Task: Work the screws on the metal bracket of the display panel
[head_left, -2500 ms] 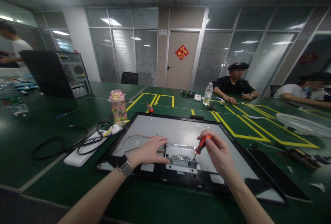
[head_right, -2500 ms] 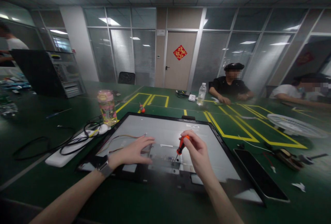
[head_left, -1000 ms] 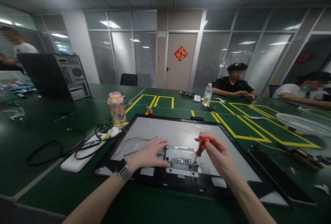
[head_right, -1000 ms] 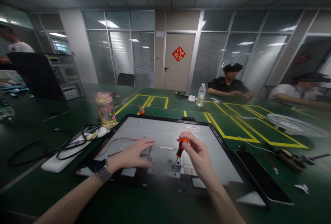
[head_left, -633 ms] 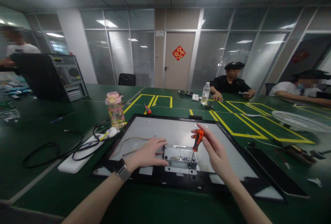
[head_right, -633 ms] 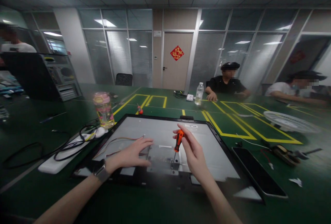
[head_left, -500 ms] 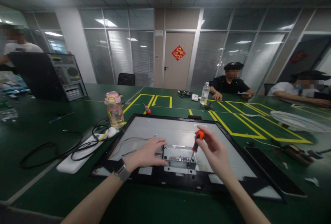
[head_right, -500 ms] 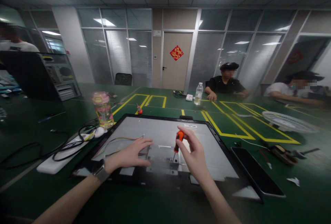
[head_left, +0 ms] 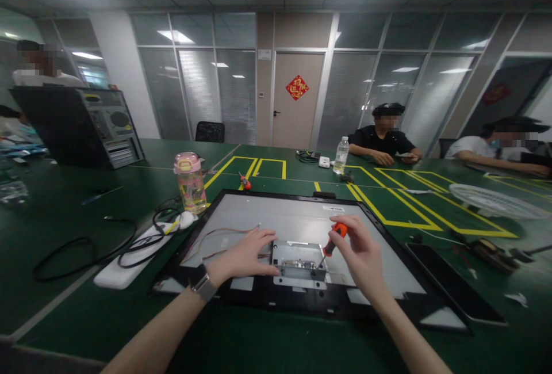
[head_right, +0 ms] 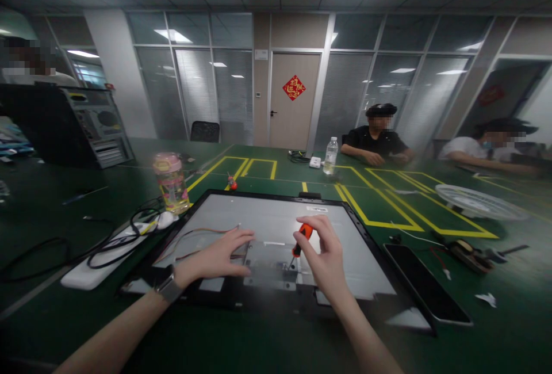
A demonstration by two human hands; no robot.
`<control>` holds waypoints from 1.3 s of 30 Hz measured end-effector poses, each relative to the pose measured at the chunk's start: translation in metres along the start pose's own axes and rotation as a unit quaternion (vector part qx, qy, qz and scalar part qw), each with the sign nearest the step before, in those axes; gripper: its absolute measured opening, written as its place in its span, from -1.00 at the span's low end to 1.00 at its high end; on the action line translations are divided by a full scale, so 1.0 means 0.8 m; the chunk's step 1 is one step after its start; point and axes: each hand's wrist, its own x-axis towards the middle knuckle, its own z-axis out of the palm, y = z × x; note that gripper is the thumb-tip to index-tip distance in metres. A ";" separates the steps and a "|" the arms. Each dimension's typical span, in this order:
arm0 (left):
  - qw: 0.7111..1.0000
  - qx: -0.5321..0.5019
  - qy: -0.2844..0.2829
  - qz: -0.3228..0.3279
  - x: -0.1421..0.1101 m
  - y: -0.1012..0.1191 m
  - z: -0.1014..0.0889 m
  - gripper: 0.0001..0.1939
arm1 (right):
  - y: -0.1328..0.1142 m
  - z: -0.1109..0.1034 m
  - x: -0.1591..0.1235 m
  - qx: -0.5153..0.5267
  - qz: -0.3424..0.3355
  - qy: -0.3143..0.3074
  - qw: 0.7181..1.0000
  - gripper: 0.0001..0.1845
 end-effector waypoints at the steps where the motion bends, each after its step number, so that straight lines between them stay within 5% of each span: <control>1: 1.000 0.000 -0.003 -0.002 0.000 0.000 0.000 -0.21 | -0.001 -0.001 0.000 0.010 0.008 -0.009 1.000 -0.82; 6: 1.000 0.002 -0.004 -0.002 0.002 -0.003 0.002 -0.18 | -0.004 -0.002 -0.001 0.087 0.062 -0.061 0.992 -0.67; 16: 1.000 0.004 0.004 0.012 0.003 -0.011 0.007 -0.18 | 0.002 0.003 -0.002 0.003 -0.001 0.001 1.000 -0.82; 23: 1.000 0.009 0.001 0.015 0.003 -0.009 0.005 -0.19 | 0.007 0.001 0.000 0.162 0.107 -0.063 0.979 -0.71; 31: 1.000 0.010 0.004 0.021 0.003 -0.006 0.003 -0.22 | 0.008 0.000 0.004 0.265 0.182 -0.052 0.946 -0.74; 39: 1.000 0.009 0.008 0.018 0.004 -0.011 0.008 -0.19 | 0.004 0.000 0.004 0.280 0.167 -0.062 0.943 -0.82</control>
